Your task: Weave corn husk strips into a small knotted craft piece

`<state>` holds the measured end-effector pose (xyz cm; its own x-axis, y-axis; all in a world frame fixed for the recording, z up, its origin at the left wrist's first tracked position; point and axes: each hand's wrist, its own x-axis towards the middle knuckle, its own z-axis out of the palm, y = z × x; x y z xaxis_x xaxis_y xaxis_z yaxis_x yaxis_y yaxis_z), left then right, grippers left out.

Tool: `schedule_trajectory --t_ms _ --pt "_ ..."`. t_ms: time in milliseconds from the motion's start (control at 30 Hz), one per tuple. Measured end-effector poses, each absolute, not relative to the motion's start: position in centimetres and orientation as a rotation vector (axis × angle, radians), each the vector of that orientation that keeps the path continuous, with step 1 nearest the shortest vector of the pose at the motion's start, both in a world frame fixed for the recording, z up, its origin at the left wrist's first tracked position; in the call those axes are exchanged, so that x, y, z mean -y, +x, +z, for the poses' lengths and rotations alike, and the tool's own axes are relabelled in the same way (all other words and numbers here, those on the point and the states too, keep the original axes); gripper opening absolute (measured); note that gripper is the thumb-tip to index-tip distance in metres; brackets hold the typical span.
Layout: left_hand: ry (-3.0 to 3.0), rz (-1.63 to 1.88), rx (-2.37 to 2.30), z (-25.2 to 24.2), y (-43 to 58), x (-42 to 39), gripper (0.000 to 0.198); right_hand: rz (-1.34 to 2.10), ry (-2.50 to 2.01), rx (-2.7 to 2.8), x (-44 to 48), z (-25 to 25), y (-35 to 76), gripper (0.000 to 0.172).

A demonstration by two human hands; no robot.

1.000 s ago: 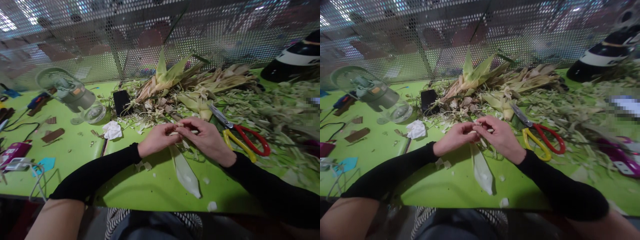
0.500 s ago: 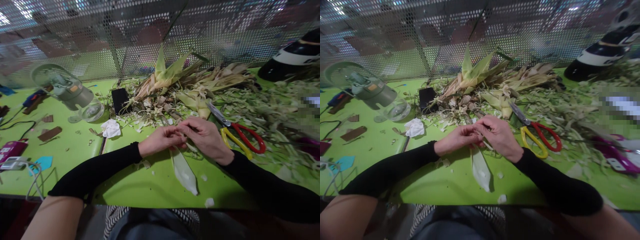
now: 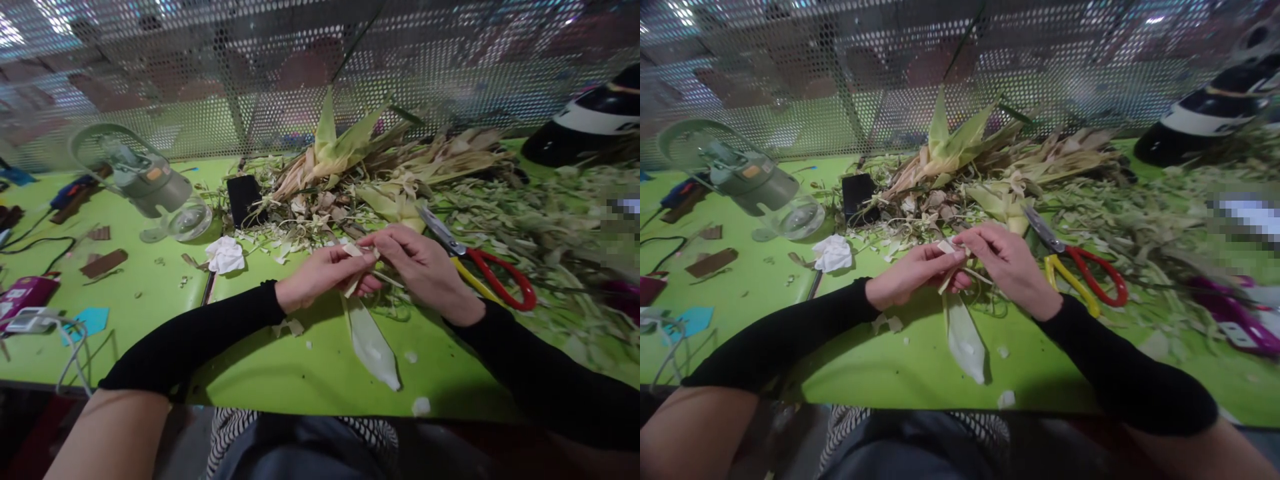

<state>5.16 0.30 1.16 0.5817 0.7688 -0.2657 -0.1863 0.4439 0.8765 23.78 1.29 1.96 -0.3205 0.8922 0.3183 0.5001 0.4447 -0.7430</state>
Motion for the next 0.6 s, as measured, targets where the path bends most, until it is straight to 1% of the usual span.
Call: schedule_trajectory --t_ms 133,233,300,400,500,600 --pt "0.916 0.700 -0.691 0.9 5.1 -0.4 0.024 0.688 -1.120 1.986 -1.5 1.8 23.9 0.032" --pt "0.922 0.737 -0.674 0.9 5.1 -0.4 0.023 0.767 -1.134 1.952 -1.5 1.6 23.8 0.033" --pt "0.918 0.740 -0.694 1.2 5.1 -0.4 0.019 0.793 -1.144 1.944 -1.5 1.6 23.8 0.035" --pt "0.924 0.693 -0.750 1.5 5.1 -0.3 0.011 0.740 -1.124 1.942 -1.2 1.7 23.7 0.034" --pt "0.945 0.653 -0.780 1.4 5.4 -0.1 0.012 0.709 -1.124 1.906 -0.7 2.0 23.5 0.033" --pt "0.935 0.667 -0.787 0.6 5.8 0.3 0.011 0.754 -1.161 1.888 -0.5 1.9 23.4 0.036"
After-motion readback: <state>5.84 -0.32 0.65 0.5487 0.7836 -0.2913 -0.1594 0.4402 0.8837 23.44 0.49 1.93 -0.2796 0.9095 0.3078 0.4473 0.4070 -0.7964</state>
